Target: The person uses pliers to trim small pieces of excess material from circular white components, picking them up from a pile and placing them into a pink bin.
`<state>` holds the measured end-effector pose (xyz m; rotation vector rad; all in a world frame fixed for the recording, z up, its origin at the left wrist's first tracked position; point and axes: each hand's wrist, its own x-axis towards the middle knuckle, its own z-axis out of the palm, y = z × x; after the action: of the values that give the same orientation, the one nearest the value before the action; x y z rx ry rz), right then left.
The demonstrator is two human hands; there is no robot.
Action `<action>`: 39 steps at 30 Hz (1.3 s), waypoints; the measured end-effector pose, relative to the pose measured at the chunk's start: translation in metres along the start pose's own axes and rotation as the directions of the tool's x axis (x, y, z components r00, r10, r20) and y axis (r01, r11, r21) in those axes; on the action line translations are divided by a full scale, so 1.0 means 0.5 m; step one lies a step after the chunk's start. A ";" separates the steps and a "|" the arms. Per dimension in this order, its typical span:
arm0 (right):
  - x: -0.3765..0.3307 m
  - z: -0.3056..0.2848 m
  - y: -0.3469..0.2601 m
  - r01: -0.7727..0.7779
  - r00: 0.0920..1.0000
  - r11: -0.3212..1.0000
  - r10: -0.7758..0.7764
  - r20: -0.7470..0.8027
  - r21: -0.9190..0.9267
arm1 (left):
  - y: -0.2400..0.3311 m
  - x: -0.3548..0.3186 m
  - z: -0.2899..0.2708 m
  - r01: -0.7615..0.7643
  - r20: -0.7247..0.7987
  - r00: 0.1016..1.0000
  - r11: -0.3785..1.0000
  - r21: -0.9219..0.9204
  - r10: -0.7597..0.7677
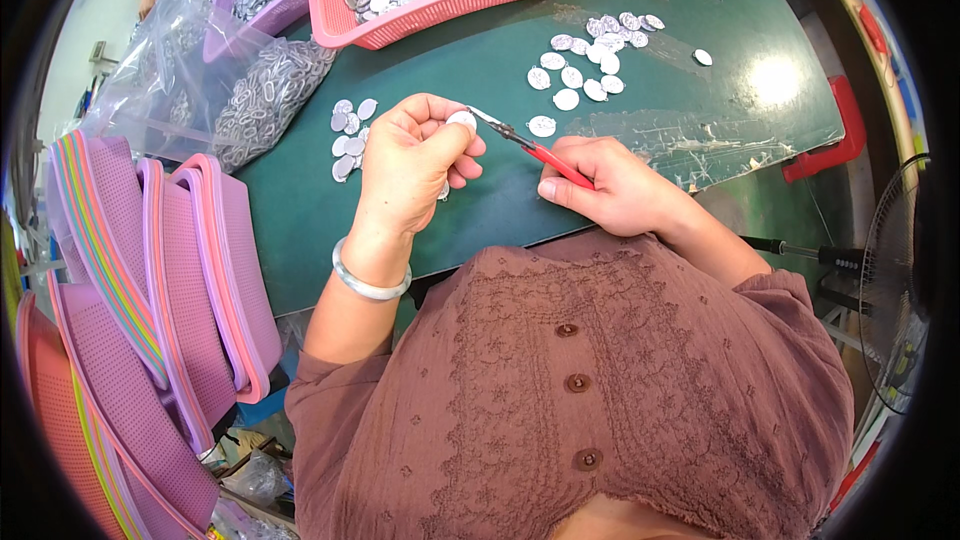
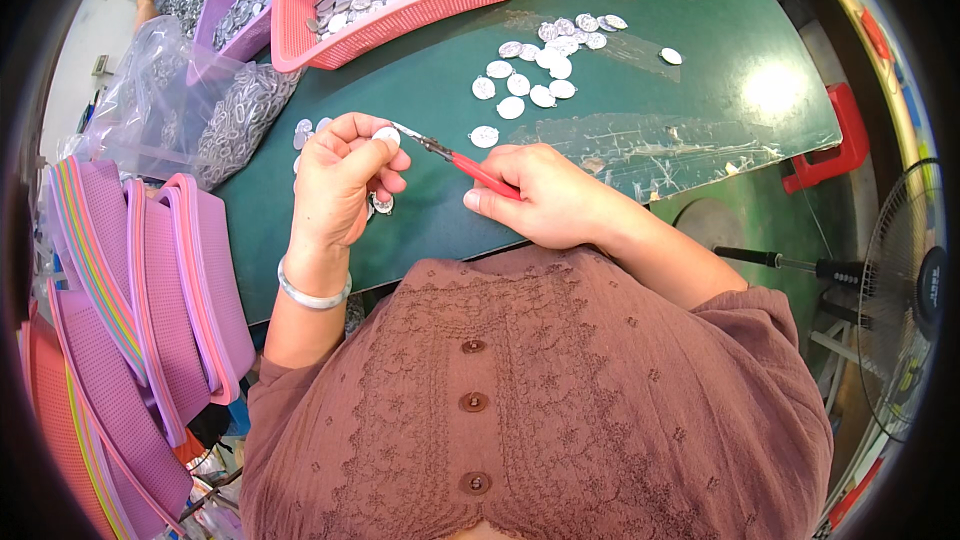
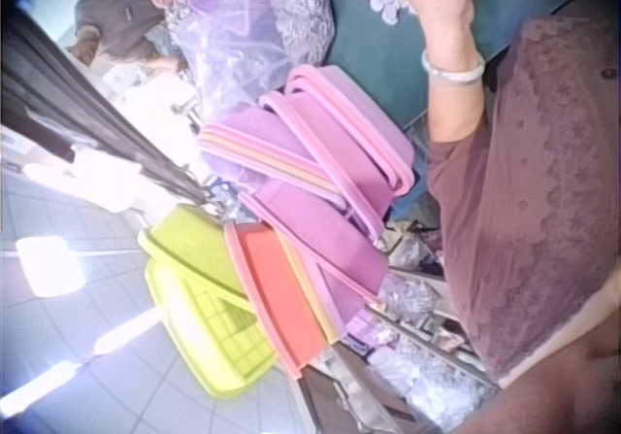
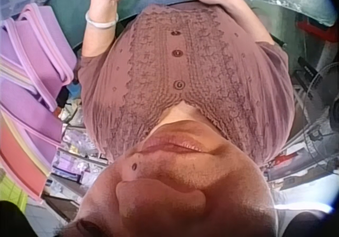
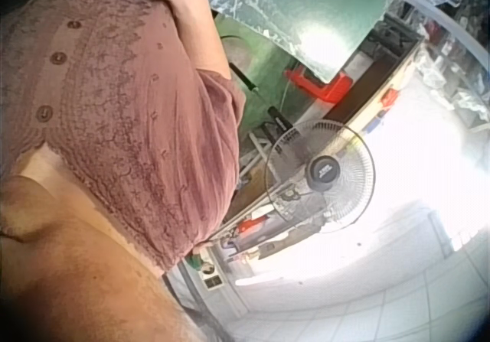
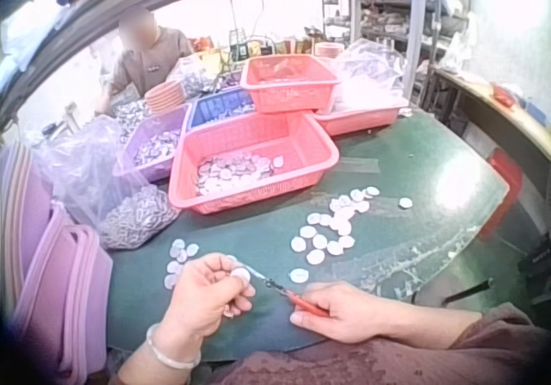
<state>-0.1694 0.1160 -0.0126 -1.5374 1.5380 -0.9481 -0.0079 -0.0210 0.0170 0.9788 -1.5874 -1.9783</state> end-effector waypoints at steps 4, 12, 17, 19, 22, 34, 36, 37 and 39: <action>-0.001 0.000 -0.004 -0.002 1.000 1.000 0.002 0.002 -0.003 | 0.001 -0.001 -0.003 0.001 -0.002 1.000 1.000 0.005 -0.001; 0.000 -0.001 -0.008 -0.006 1.000 1.000 0.006 0.011 -0.030 | 0.005 -0.002 -0.006 0.013 0.002 1.000 1.000 0.025 -0.013; 0.001 0.000 -0.009 -0.011 1.000 0.999 0.012 0.011 -0.049 | 0.008 -0.006 -0.004 0.009 0.007 1.000 1.000 0.024 -0.009; 0.001 0.001 -0.008 -0.015 1.000 0.998 0.015 0.006 -0.054 | 0.004 -0.005 -0.007 -0.002 0.023 1.000 1.000 0.006 0.001; 0.002 0.001 -0.005 -0.024 1.000 0.999 0.025 0.006 -0.047 | -0.002 -0.004 -0.011 -0.018 0.041 0.999 1.000 -0.013 0.018; -0.001 0.000 0.012 -0.099 0.995 0.987 0.095 0.036 0.128 | -0.015 -0.003 -0.012 -0.084 0.079 0.993 0.996 -0.015 0.085; -0.001 -0.002 0.012 -0.128 0.991 0.984 0.123 0.049 0.125 | -0.016 -0.003 -0.012 -0.079 0.078 0.994 0.997 -0.022 0.080; -0.001 -0.003 0.010 -0.132 0.991 0.982 0.126 0.052 0.133 | -0.017 -0.001 -0.013 -0.069 0.078 0.994 0.997 -0.028 0.071; -0.001 -0.006 0.005 -0.139 0.990 0.979 0.132 0.057 0.149 | -0.018 0.000 -0.014 -0.048 0.064 0.997 0.998 -0.051 0.051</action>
<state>-0.1733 0.1162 -0.0134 -1.3212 1.4810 -0.9228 -0.0018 -0.0231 0.0079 0.8562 -1.5741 -2.0241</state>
